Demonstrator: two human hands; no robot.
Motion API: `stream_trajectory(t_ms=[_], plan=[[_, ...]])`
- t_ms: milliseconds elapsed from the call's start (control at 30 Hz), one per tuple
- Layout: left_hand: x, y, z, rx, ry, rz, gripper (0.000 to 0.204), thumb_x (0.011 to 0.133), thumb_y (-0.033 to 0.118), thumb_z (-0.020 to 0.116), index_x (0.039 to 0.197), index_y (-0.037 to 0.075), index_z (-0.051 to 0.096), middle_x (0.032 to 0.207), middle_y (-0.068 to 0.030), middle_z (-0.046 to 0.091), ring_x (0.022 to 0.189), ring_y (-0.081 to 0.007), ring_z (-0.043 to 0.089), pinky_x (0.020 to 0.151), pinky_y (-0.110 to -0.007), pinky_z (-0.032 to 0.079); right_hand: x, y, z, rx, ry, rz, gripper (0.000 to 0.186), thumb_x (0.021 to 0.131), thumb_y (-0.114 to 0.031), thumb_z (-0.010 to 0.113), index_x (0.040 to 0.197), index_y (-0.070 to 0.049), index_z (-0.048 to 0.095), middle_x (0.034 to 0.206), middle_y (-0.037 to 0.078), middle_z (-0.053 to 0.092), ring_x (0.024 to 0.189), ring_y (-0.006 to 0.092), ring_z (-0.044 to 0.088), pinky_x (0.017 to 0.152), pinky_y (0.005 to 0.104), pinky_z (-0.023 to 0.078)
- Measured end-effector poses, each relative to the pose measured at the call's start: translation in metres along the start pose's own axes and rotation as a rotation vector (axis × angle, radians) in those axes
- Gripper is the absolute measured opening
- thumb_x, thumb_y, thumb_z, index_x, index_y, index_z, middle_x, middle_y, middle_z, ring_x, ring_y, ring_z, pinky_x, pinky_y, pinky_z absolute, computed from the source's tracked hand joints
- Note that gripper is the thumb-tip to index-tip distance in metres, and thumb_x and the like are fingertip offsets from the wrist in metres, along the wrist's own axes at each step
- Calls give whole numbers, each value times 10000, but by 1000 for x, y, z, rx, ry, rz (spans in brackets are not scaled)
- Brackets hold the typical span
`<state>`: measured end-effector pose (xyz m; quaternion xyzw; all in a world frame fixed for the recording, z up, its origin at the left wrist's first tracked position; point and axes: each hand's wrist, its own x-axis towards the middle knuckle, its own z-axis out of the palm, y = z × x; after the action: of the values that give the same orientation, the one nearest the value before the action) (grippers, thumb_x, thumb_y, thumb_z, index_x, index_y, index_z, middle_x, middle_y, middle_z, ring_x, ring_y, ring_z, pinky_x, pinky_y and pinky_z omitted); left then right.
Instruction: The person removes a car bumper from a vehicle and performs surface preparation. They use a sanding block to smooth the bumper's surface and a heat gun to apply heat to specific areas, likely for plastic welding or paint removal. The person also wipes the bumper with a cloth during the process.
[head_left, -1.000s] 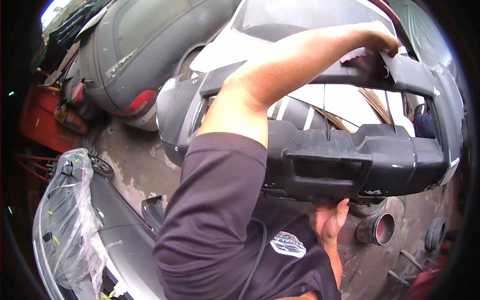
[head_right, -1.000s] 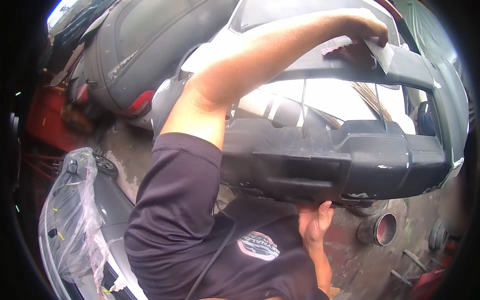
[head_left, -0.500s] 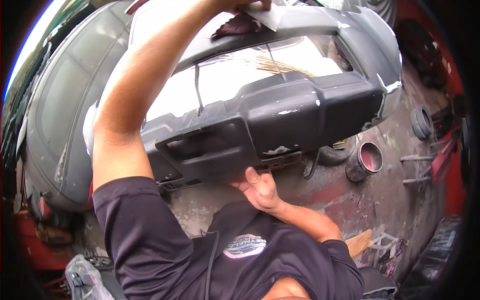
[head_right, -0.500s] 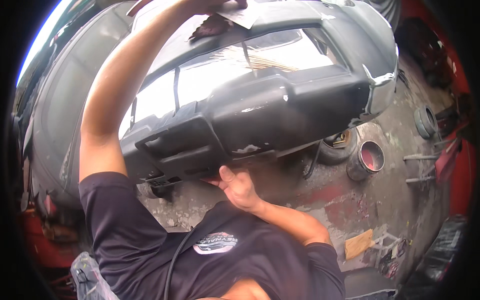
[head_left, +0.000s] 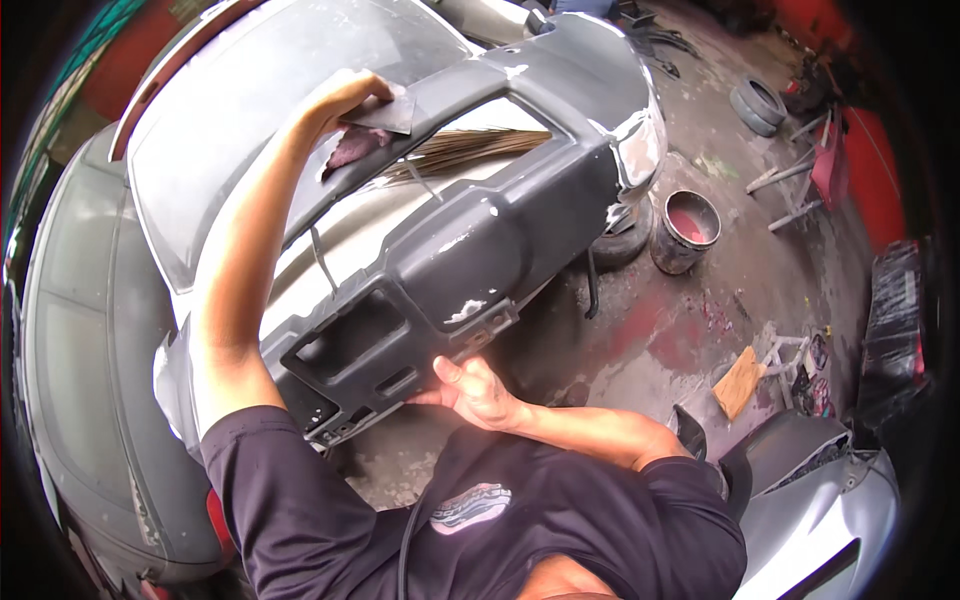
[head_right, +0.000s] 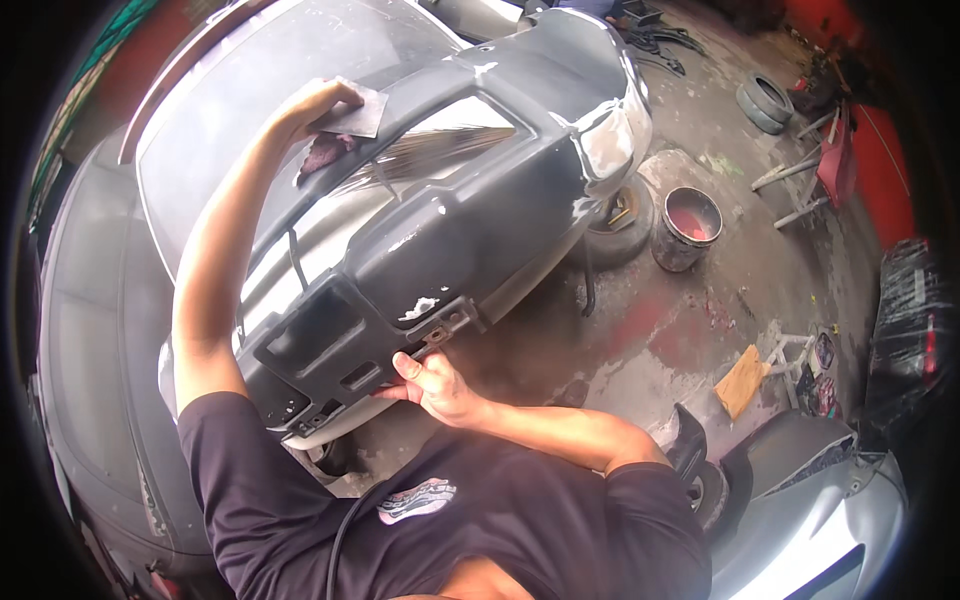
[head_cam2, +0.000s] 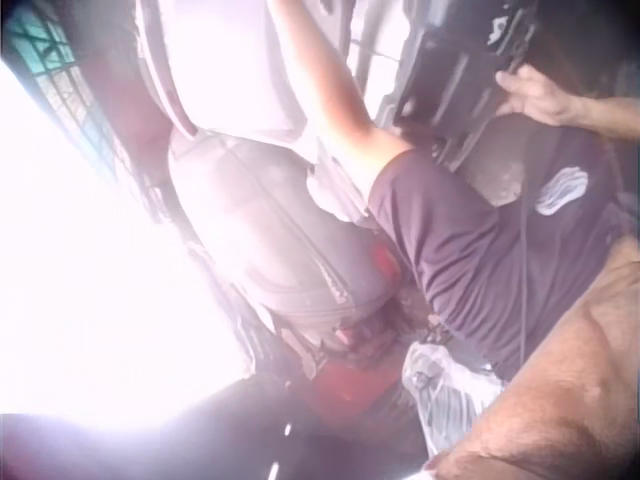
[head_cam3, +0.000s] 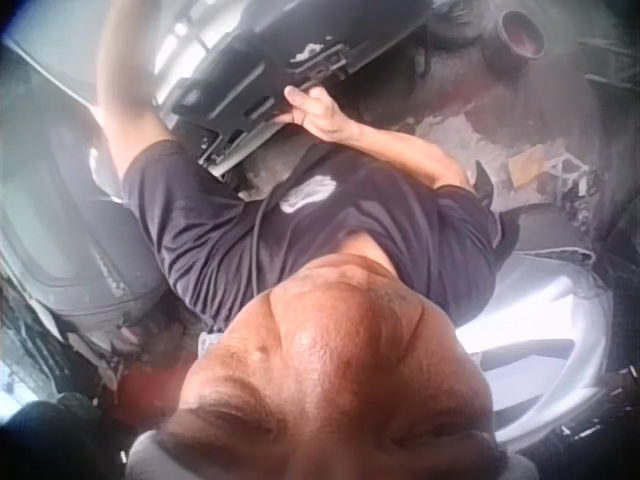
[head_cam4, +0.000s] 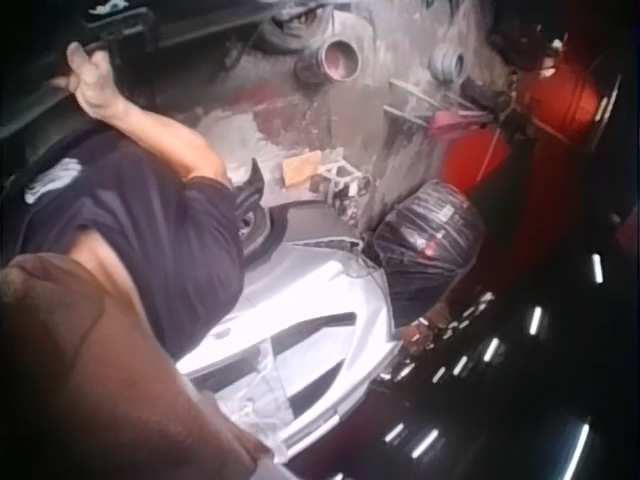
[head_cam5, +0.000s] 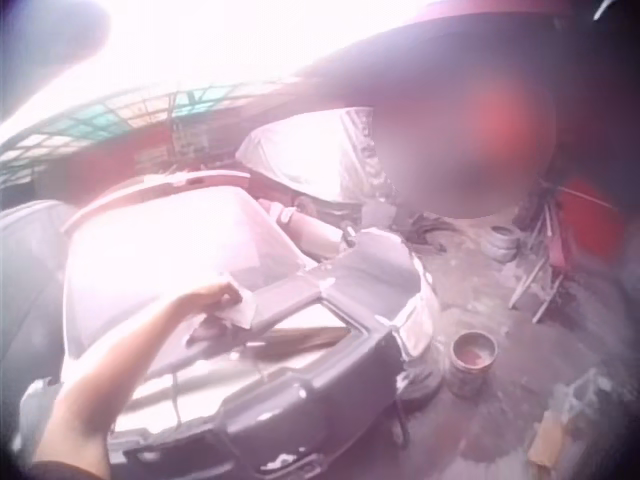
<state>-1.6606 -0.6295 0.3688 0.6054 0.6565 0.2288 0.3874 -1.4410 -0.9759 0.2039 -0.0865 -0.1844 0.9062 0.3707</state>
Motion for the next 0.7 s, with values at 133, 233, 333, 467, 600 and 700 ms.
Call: stream_trajectory(t_ms=[133, 233, 333, 467, 600, 700], plan=[[-11, -1, 22, -69, -34, -39, 350, 766, 169, 649, 1046, -29, 722, 928, -152, 708, 724, -214, 660, 636, -321, 536, -7, -9, -2, 20, 0, 21, 412, 1056, -256, 493, 1394, -27, 438, 1319, 118, 587, 1214, 251, 602, 1013, 447, 531], [2, -11, 23, -57, -42, -122, 326, 773, 177, 650, 1034, -12, 697, 902, -126, 694, 728, -191, 658, 615, -311, 517, -7, -14, 0, 10, 16, 62, 395, 1055, -263, 499, 1362, -15, 486, 1310, 121, 594, 1214, 252, 602, 990, 435, 545], [-4, -18, 37, -200, -52, -170, 308, 787, 168, 635, 1037, -4, 685, 896, -116, 690, 720, -178, 657, 609, -299, 509, -14, -15, -14, -64, 24, 96, 413, 1047, -292, 516, 1346, -8, 507, 1301, 123, 600, 1195, 253, 614, 972, 432, 554], [-10, -31, 25, -285, -122, -176, 347, 832, 174, 631, 1105, -41, 634, 964, -168, 683, 744, -204, 664, 642, -313, 535, -15, -24, -7, -248, 51, 163, 532, 1013, -406, 559, 1329, 20, 515, 1293, 130, 604, 1154, 256, 636, 922, 411, 575], [-21, -31, 17, -292, 27, -150, 326, 844, 166, 629, 1091, -46, 624, 1005, -191, 670, 788, -234, 667, 684, -316, 553, -22, -41, -5, -452, 57, 290, 688, 979, -535, 558, 1332, 53, 503, 1277, 176, 593, 1097, 287, 664, 871, 379, 590], [-40, -17, 7, -310, 50, -36, 314, 858, 186, 650, 1076, -39, 625, 937, -160, 690, 747, -194, 682, 678, -319, 556, -28, -56, -13, -459, 69, 283, 724, 972, -547, 561, 1370, 49, 462, 1271, 201, 587, 1031, 292, 689, 850, 372, 594]])
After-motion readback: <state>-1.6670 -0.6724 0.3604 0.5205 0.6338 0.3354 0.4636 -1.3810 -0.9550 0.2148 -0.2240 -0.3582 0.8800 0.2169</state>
